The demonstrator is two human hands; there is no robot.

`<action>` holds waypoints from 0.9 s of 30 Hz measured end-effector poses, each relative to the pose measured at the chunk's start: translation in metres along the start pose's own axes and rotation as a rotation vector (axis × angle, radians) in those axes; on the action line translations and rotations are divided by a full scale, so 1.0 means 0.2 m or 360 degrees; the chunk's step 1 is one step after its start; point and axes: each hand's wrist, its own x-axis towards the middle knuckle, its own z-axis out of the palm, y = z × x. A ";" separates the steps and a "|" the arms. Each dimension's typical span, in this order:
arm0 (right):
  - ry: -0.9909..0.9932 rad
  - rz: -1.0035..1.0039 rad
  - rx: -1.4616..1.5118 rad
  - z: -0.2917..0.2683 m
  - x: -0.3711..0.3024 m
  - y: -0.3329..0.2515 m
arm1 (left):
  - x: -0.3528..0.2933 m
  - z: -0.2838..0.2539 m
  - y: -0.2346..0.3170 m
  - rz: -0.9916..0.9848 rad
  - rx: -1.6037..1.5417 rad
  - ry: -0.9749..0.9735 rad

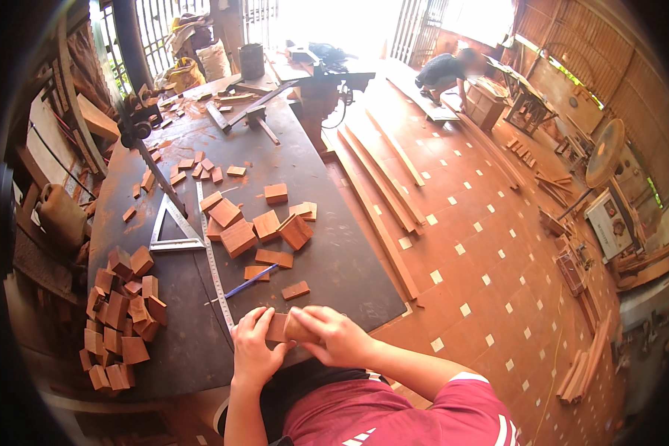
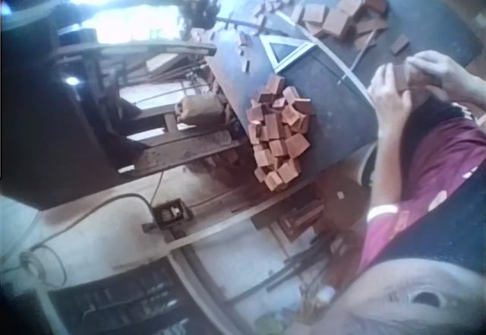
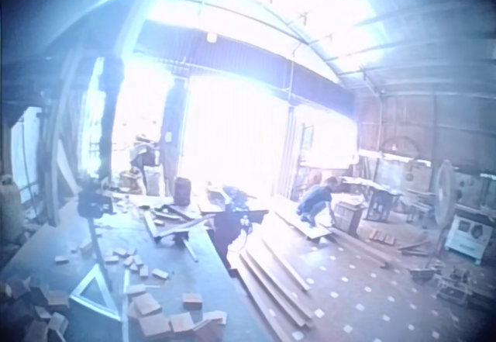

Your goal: The person sands small rectangular wooden blocks one by one using a sanding block. They pick up each block, rub its surfaces against the sanding block, and place it back on the table. The process is repeated for multiple blocks.

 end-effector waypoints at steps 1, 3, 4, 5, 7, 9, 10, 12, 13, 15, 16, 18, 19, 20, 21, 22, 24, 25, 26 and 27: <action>-0.0007 -0.0048 -0.0025 0.00 -0.01 -0.02 | 0.00 0.01 -0.01 0.0002 -0.0002 -0.0011; -0.0067 -0.0045 0.0049 0.01 -0.01 -0.01 | 0.00 0.01 -0.02 0.0013 0.0030 -0.0008; -0.0052 -0.0013 0.0056 0.01 -0.01 0.01 | 0.00 0.02 -0.02 0.0021 0.0041 -0.0006; -0.0037 0.0019 0.0062 0.01 -0.01 0.04 | 0.00 0.01 -0.01 0.0008 0.0024 -0.0009; -0.0019 0.0058 0.0058 0.02 0.00 0.03 | 0.00 0.00 0.01 -0.0023 -0.0006 -0.0018; -0.0058 -0.0007 0.0029 0.01 -0.02 -0.01 | 0.00 0.01 -0.01 0.0004 0.0022 -0.0005; -0.0107 -0.0039 0.0077 0.02 -0.03 -0.01 | 0.00 0.02 -0.01 0.0024 0.0035 0.0003; -0.0106 -0.0020 0.0118 0.02 -0.03 -0.01 | 0.00 0.02 -0.02 0.0028 0.0087 0.0006; -0.0106 -0.0013 0.0136 0.01 -0.02 -0.01 | 0.00 0.02 -0.02 0.0032 0.0113 0.0012; -0.0115 0.0059 0.0140 0.01 -0.01 -0.02 | 0.00 0.02 -0.02 0.0021 0.0090 0.0004; -0.0100 0.0062 0.0115 0.01 -0.01 -0.03 | -0.01 0.02 -0.02 0.0011 0.0081 -0.0004; -0.0072 0.0060 0.0030 0.01 0.00 -0.05 | -0.01 0.02 -0.01 0.0002 0.0067 0.0000; -0.0055 0.0053 -0.0032 0.00 0.01 -0.06 | 0.00 0.02 -0.01 0.0002 0.0062 0.0004; -0.0037 0.0047 -0.0093 0.00 0.01 -0.06 | -0.01 0.02 -0.01 -0.0005 0.0065 0.0004; -0.0035 0.0050 -0.0063 0.01 0.02 -0.07 | -0.01 0.03 -0.02 -0.0012 0.0067 0.0004; -0.0031 0.0056 -0.0036 0.01 0.01 -0.07 | -0.01 0.03 -0.02 -0.0016 0.0068 0.0003; 0.0011 0.0044 -0.0003 0.02 0.01 -0.05 | -0.01 0.03 -0.02 -0.0010 0.0071 0.0002; 0.0045 0.0029 0.0004 0.03 0.01 -0.04 | -0.01 0.03 -0.02 -0.0012 0.0072 0.0000; 0.0080 0.0014 0.0011 0.04 0.02 -0.03 | -0.01 0.03 -0.02 -0.0011 0.0069 0.0007; 0.0066 0.0021 0.0005 0.04 0.02 -0.03 | -0.01 0.04 -0.02 -0.0009 0.0066 0.0014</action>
